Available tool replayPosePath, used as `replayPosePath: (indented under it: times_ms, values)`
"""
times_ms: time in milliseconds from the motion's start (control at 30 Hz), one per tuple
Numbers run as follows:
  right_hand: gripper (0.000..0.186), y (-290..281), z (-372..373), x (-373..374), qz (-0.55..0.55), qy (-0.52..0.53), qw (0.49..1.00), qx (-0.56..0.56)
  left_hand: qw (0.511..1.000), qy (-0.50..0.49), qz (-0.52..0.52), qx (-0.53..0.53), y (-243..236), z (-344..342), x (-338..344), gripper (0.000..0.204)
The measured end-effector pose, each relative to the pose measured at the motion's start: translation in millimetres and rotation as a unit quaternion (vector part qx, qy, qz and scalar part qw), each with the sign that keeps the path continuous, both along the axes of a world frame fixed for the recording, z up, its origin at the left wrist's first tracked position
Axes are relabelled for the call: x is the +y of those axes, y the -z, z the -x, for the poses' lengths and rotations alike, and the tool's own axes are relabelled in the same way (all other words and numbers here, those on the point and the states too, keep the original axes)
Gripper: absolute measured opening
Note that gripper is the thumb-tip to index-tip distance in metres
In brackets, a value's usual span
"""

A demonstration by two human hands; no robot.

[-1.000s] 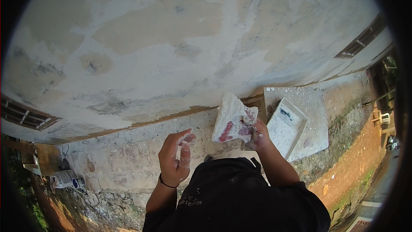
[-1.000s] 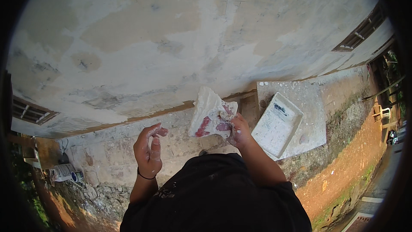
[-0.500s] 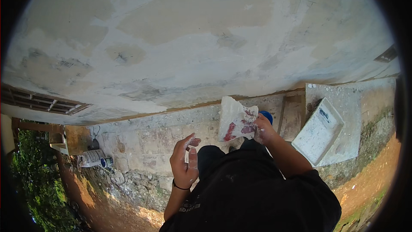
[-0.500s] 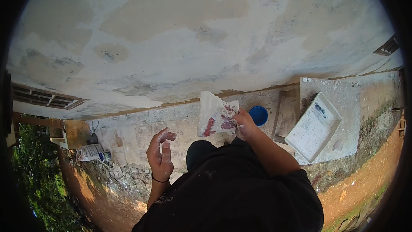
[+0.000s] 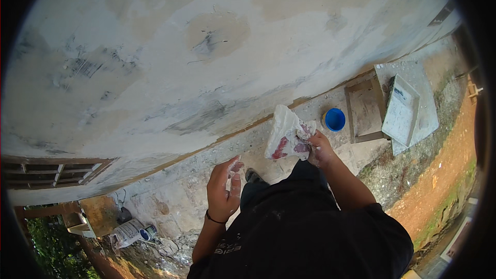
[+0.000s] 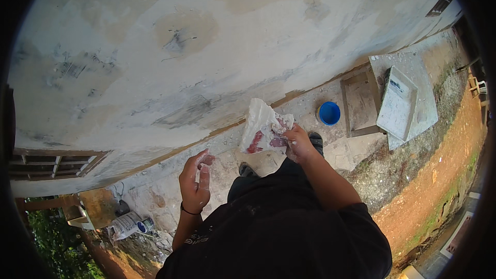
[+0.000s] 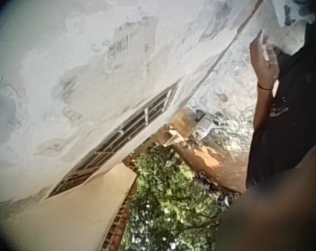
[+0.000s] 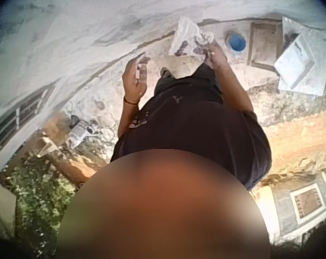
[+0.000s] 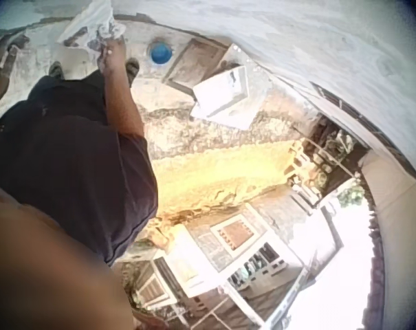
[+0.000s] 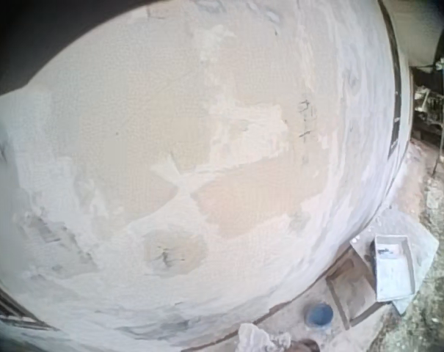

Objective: The person applies and smooths wall putty or plaster onto an exterior wall using a putty knife.

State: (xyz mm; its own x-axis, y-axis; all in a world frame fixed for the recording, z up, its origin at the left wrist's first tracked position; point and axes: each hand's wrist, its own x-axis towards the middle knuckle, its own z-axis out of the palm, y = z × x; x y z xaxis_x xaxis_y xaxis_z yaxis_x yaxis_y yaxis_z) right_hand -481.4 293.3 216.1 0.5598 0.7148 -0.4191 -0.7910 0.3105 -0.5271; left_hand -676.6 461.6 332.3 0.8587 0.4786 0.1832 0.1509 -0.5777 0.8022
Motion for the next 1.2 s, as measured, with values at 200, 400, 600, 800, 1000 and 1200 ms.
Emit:
replayPosePath:
  times_ms: [200,400,600,800,1000,1200]
  values:
    - [0.026,-7,50,34,0.057,-0.004,0.998,-0.033,0.996,0.086,-0.003,-0.003,-4,-6,51,0.032]
    - [0.026,133,29,21,0.032,0.084,0.996,0.01,0.99,0.13,0.012,0.053,69,-55,40,0.033]
    - [0.027,236,-18,61,0.289,0.133,0.921,-0.224,0.975,0.198,0.034,0.1,161,-91,30,0.032]
    - [0.033,270,-13,185,0.385,0.322,0.707,-0.498,0.961,0.25,0.047,0.112,232,-102,50,0.034]
    - [0.04,266,32,272,0.416,0.295,0.664,-0.547,0.964,0.225,0.044,0.138,235,-66,96,0.058]
    - [0.046,272,98,270,0.328,0.203,0.691,-0.612,0.962,0.238,0.028,0.128,227,-63,111,0.063]
